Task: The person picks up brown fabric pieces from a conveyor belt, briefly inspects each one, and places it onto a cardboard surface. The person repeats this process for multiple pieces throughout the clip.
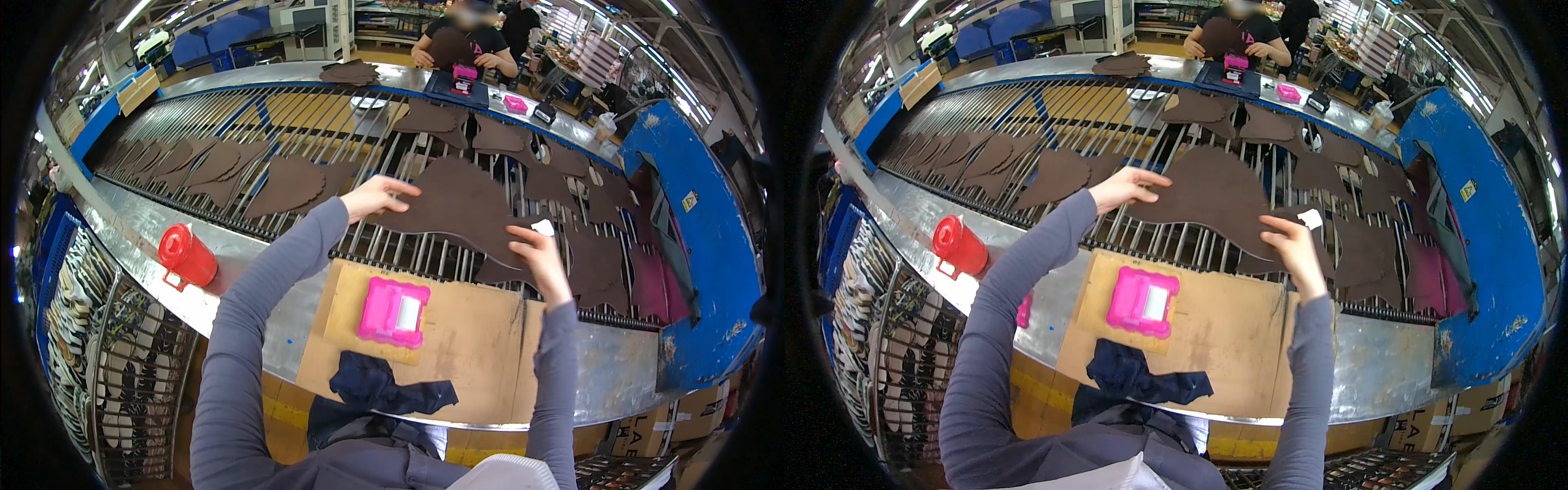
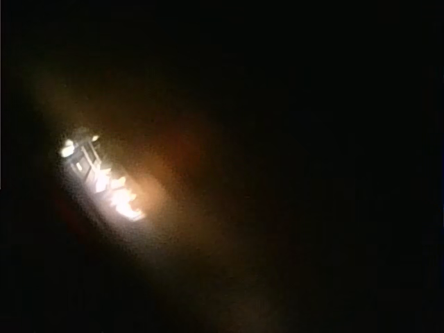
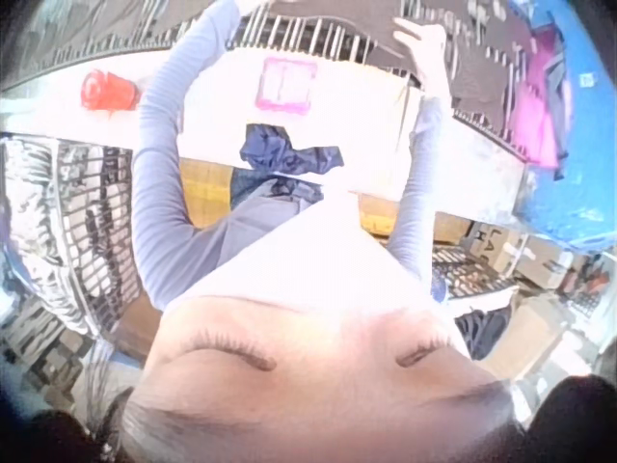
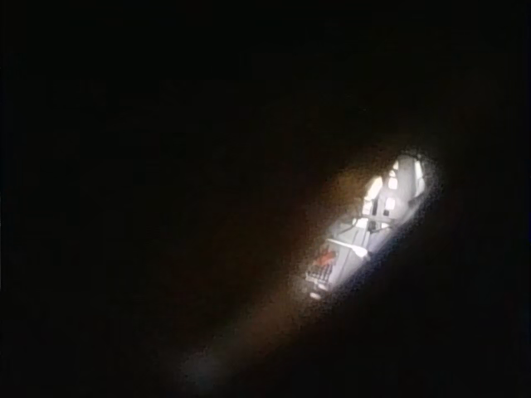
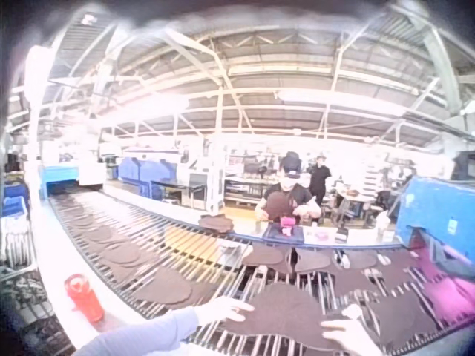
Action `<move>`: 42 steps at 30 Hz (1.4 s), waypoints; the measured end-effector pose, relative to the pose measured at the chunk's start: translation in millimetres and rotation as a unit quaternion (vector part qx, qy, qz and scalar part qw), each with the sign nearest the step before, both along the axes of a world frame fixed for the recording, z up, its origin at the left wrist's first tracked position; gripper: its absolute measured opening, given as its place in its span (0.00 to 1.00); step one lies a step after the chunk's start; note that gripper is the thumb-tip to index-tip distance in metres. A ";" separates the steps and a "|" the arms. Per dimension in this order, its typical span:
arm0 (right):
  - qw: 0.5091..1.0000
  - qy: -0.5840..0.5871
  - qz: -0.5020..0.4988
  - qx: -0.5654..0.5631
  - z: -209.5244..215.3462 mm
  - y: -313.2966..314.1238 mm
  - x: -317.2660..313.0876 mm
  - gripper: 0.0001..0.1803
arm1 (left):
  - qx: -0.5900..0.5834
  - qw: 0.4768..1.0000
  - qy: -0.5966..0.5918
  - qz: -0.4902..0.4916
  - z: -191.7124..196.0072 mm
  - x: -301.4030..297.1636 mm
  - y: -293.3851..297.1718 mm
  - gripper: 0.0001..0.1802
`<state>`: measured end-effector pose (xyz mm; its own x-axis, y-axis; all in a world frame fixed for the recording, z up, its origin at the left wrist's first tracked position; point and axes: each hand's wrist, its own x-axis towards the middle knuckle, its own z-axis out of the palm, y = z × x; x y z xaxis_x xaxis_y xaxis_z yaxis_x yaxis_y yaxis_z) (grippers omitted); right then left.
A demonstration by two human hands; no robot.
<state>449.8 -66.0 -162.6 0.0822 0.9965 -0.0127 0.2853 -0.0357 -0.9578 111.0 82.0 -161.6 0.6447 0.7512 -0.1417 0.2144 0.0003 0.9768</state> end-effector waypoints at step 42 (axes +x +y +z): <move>0.981 -0.043 -0.158 0.100 -123.7 -118.4 51.6 0.12 | -0.111 0.645 -0.445 0.612 -232.0 -409.8 138.0 0.23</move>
<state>501.4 -184.4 -286.3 0.3799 0.9027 0.2021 0.3710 0.0515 -0.9272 -298.8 220.0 -393.6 -0.5104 0.7995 -0.3168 -0.7244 -0.2012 0.6594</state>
